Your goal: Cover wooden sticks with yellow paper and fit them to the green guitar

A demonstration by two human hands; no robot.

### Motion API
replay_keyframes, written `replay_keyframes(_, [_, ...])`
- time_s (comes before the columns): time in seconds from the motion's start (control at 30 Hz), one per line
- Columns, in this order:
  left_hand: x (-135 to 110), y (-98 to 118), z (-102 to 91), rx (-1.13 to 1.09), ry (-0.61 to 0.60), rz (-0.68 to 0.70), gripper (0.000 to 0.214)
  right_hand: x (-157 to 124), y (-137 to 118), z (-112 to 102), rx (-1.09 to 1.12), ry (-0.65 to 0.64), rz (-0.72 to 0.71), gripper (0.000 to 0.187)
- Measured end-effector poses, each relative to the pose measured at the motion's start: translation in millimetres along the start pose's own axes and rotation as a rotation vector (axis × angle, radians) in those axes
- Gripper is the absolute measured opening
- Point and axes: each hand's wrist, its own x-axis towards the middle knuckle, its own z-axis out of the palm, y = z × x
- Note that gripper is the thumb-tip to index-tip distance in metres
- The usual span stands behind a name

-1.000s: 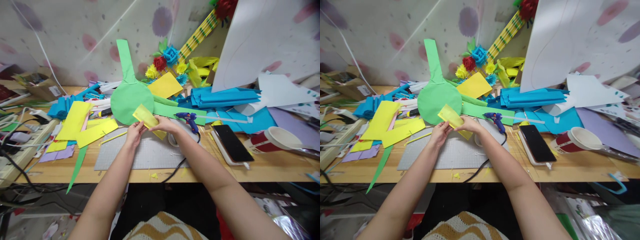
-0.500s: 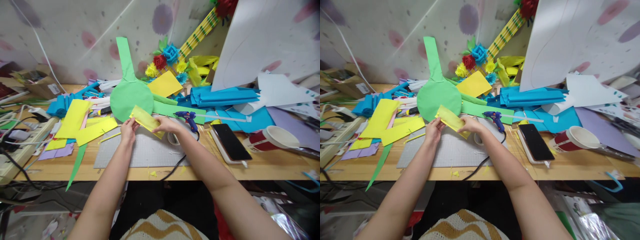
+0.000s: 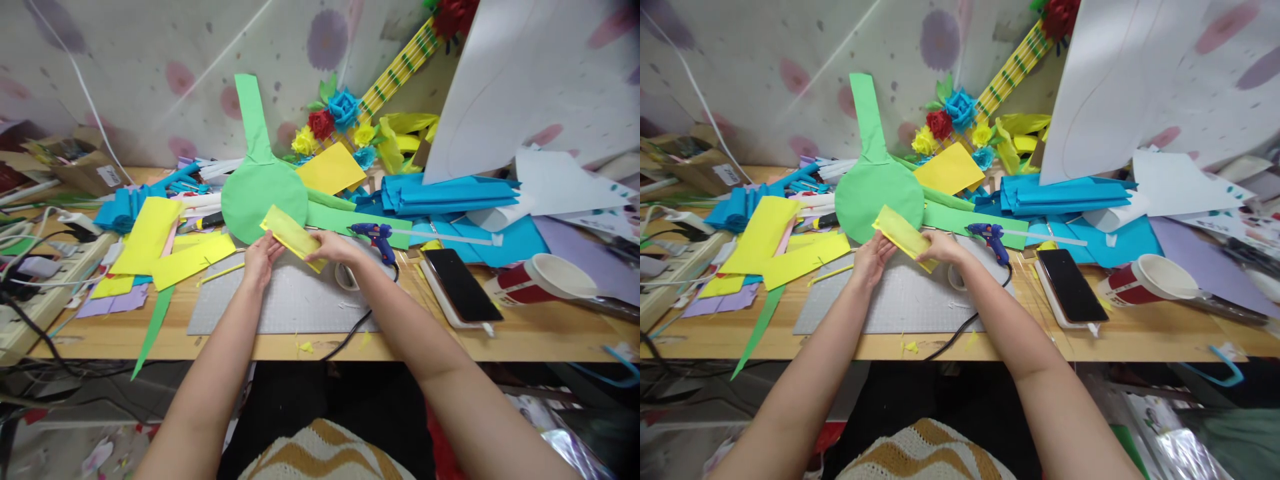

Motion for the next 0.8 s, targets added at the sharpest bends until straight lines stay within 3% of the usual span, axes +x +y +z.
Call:
replay_keyframes(0.1, [-4.8,-3.3,-1.1,0.207,-0.249,-0.163,0.028,3.6,-1.1,-0.7,0.057,0.015,-0.025,0.045])
replay_keyframes(0.2, [-9.7,-5.8,-2.0,0.363,-0.349,-0.176,0.031,4.9,-3.9,-0.5,0.086,0.059,-0.027,0.043])
replay_keyframes(0.37, [-11.5,-7.7,0.3,0.372,-0.33,-0.148,0.03,1.4,-5.9,1.5,0.194,0.094,-0.054,0.042])
replay_keyframes(0.6, [-7.6,-10.4,3.7,0.213,-0.068,-0.012,0.022,-0.4,6.1,11.4,0.609,0.066,-0.014,0.042])
replay_keyframes(0.8, [-8.1,-11.0,3.9,0.169,-0.102,-0.001,0.027,2.9,5.9,14.3,0.712,0.087,0.053,0.033])
